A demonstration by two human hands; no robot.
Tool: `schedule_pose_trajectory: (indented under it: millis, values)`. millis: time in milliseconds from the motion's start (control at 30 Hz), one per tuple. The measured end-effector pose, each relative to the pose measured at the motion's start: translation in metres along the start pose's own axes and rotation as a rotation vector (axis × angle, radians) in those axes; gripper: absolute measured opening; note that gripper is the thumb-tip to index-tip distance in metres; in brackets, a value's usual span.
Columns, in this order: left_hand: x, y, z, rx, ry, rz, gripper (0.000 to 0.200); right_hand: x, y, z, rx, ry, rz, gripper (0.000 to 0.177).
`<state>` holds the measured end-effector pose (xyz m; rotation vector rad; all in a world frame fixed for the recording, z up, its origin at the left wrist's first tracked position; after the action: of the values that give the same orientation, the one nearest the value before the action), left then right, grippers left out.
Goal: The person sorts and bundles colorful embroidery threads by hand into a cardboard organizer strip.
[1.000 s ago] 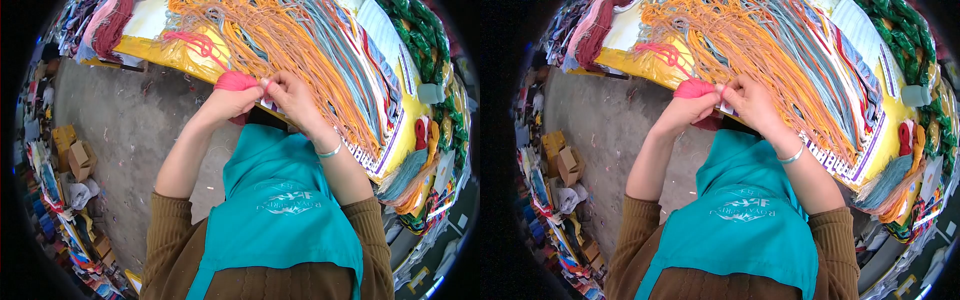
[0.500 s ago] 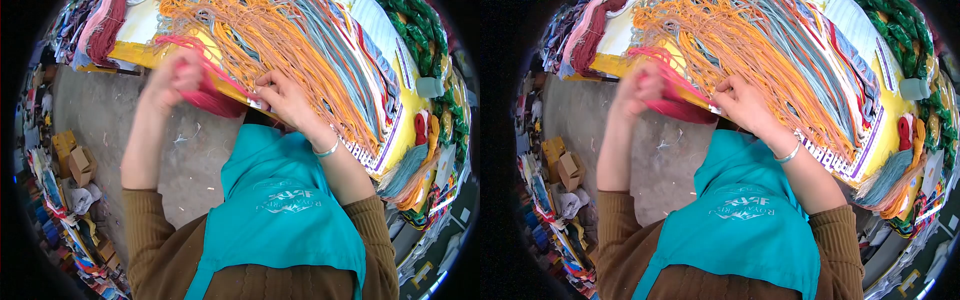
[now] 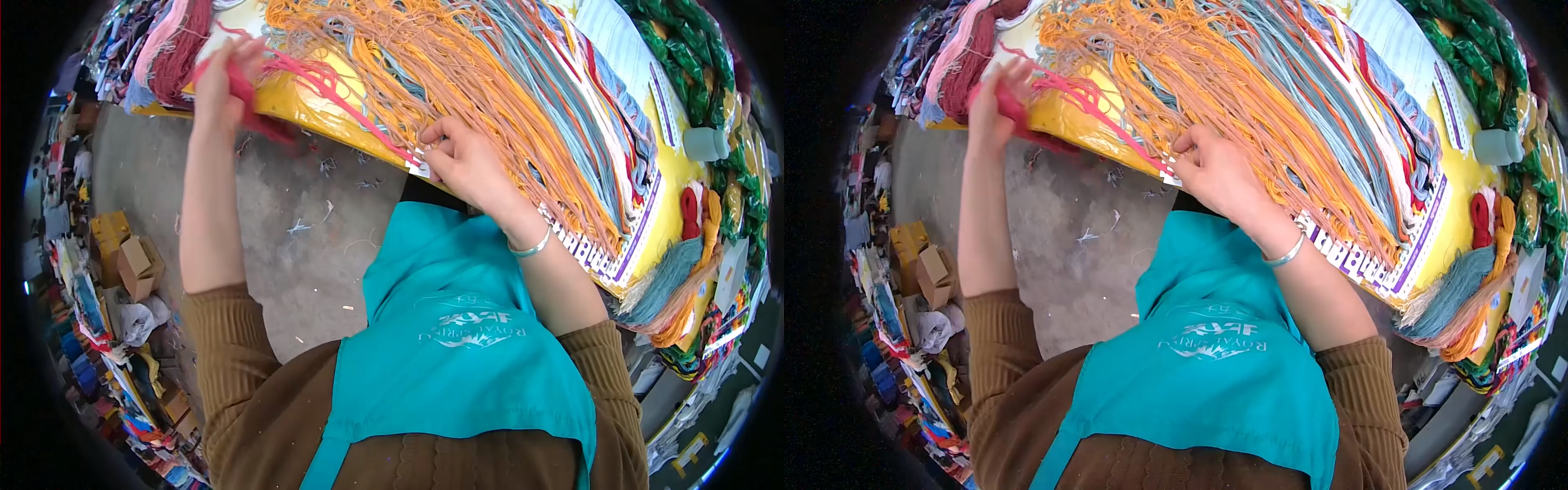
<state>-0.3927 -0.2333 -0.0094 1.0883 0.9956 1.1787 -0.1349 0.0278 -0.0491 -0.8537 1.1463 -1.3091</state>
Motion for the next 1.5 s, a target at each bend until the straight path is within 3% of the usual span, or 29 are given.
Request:
schedule_pose_trajectory:
  millis: [100, 200, 300, 400, 433, 533, 767, 1067, 1267, 1500]
  values:
    - [0.035, -0.007, 0.073, -0.125, -0.285, 0.348, 0.051, 0.002, 0.003, 0.000, 0.024, 0.000, -0.014, 0.028]
    - [0.052, -0.006, 0.126, -0.071, -0.446, 0.444, 0.053, 0.008, 0.005, -0.001, -0.050, 0.013, -0.116, 0.021]
    - [0.071, -0.007, 0.164, -0.068, -0.503, 0.444, 0.055, 0.019, -0.008, 0.006, -0.194, 0.058, -0.348, 0.013]
    - [0.095, -0.015, 0.192, -0.080, -0.596, 0.448, 0.056, 0.039, -0.054, 0.031, -0.288, 0.033, -0.331, 0.016]
    - [0.103, -0.013, 0.202, -0.073, -0.615, 0.405, 0.057, 0.050, -0.050, 0.030, -0.269, 0.010, -0.538, 0.014]
    - [0.121, -0.018, 0.220, 0.014, -0.739, 0.284, 0.058, 0.057, -0.055, 0.038, -0.229, -0.025, -0.625, 0.011]
    - [0.134, -0.030, 0.239, -0.081, -0.771, 0.374, 0.057, 0.046, -0.040, 0.057, 0.012, 0.000, -0.784, 0.010]
    - [0.144, -0.039, 0.246, 0.060, -0.705, 0.276, 0.057, 0.041, -0.027, 0.065, -0.034, 0.037, -0.908, 0.005]
    - [0.144, -0.043, 0.248, -0.097, -0.718, 0.420, 0.057, 0.038, -0.025, 0.067, -0.047, 0.049, -1.076, 0.002]
    - [0.135, -0.047, 0.242, -0.047, -0.616, 0.384, 0.047, 0.040, -0.023, 0.065, -0.090, 0.009, -1.093, 0.003]
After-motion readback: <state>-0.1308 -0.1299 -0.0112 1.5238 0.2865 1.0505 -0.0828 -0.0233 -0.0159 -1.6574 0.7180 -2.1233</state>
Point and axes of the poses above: each hand's wrist, its own z-axis away from the middle knuckle, its own x-axis out of the palm, y = z × x, the point moved 6 cm from there along -z, towards the middle knuckle, and after that the axes turned 12 degrees about -z, right-handed, at the moved point
